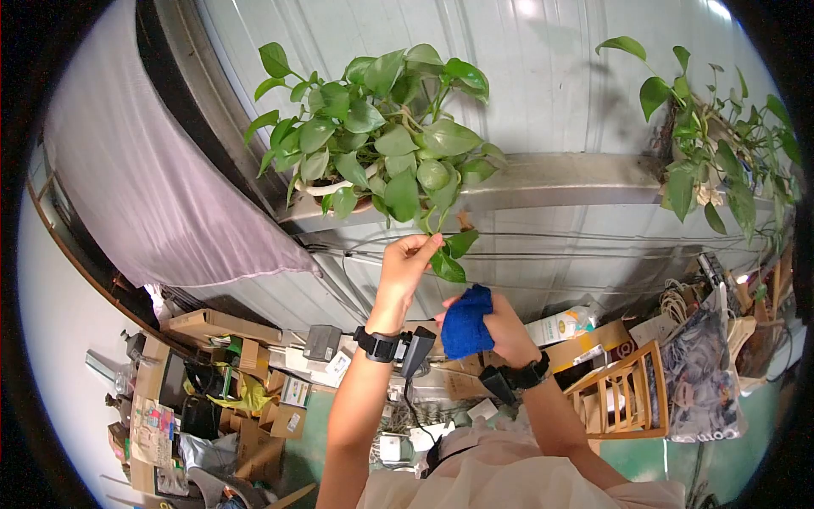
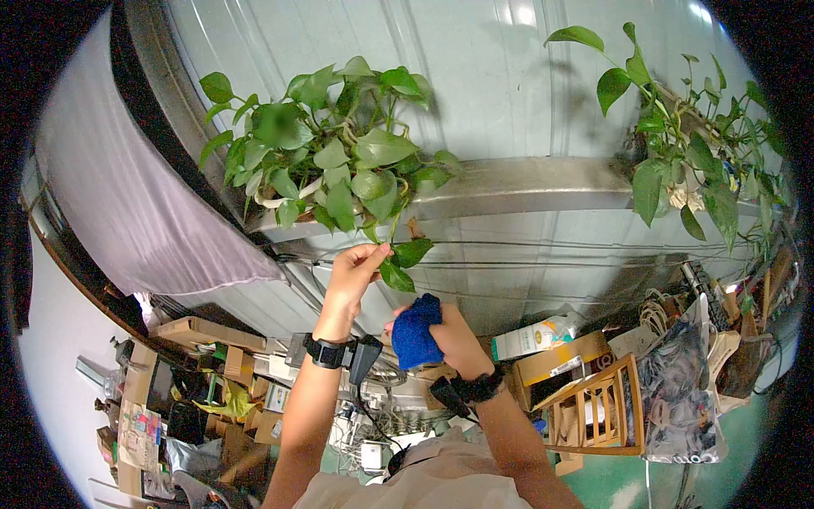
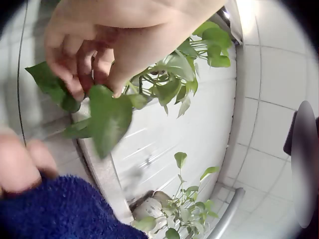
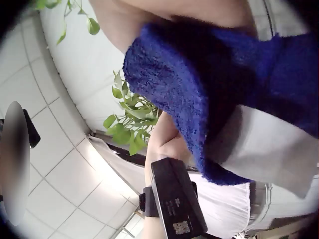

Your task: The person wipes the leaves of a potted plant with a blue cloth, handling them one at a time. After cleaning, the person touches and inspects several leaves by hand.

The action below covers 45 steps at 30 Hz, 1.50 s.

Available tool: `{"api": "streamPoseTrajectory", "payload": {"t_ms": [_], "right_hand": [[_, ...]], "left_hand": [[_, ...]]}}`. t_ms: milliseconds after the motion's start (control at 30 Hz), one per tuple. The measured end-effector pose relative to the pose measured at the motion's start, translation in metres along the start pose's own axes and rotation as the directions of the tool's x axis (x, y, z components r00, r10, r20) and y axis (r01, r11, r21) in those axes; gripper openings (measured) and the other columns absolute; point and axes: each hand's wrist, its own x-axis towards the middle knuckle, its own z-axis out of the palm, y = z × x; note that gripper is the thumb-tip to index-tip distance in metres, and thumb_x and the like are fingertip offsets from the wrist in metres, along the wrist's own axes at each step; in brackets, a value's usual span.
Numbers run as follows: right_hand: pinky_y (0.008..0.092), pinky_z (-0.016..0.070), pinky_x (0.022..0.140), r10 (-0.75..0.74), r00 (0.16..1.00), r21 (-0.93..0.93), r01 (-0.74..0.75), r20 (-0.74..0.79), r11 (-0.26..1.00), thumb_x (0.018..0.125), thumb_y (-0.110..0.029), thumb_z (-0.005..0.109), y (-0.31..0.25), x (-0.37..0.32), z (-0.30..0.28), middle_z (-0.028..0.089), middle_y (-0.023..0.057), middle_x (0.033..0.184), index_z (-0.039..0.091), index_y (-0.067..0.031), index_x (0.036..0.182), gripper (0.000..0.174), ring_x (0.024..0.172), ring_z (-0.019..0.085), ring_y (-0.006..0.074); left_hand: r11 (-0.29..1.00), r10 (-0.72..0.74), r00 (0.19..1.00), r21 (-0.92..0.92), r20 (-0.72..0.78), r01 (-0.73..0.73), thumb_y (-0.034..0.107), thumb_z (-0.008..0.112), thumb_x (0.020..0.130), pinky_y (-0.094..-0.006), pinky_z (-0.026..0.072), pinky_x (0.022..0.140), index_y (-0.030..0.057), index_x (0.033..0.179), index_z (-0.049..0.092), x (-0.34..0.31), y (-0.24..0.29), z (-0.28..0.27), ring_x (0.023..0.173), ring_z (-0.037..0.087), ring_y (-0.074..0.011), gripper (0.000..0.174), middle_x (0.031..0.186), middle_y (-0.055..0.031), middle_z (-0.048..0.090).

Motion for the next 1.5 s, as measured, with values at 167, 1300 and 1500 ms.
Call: {"api": "streamPoseTrajectory", "payload": {"t_ms": [167, 1300, 1500], "right_hand": [[0.0346, 0.0518, 0.073, -0.102, 0.992, 0.057, 0.106, -0.078, 0.993, 0.074, 0.002, 0.045, 0.004, -0.019, -0.008, 0.06, 0.0183, 0.096, 0.049, 0.0063, 0.106, 0.032, 0.085, 0.061, 0.0236], [0.024, 0.0434, 0.074, -0.187, 0.925, 0.001, 0.198, -0.332, 0.98, 0.088, -0.017, 0.047, 0.038, -0.066, -0.037, 0.054, 0.003, 0.094, 0.05, -0.0027, 0.104, 0.022, 0.085, 0.053, 0.012], [0.0294, 0.0431, 0.077, -0.351, 0.922, 0.097, 0.369, -0.163, 0.925, 0.083, -0.014, 0.05, 0.003, -0.073, -0.023, 0.059, 0.0048, 0.096, 0.058, -0.0076, 0.093, 0.014, 0.086, 0.055, 0.0169]], "left_hand": [[1.0, 0.004, 1.0, -0.004, 0.001, -0.004, 0.024, 0.06, 0.082, -0.0185, 0.0392, 0.06, 0.0014, 0.082, 0.061, -0.023, 0.005, -0.001, 0.066, 0.052, -0.0062, 0.023, 0.073, -0.0008, 0.059], [0.789, 0.464, 0.886, 0.446, 0.02, -0.423, 0.009, 0.059, 0.077, -0.0318, 0.0455, 0.07, -0.0021, 0.093, 0.058, -0.119, 0.0, 0.11, 0.078, 0.057, -0.0315, 0.02, 0.087, -0.0179, 0.059], [0.88, 0.325, 0.939, 0.4, -0.111, -0.257, 0.012, 0.058, 0.081, -0.027, 0.046, 0.074, -0.0019, 0.1, 0.057, -0.119, 0.022, 0.102, 0.085, 0.059, -0.0188, 0.023, 0.091, -0.0125, 0.06]]}}
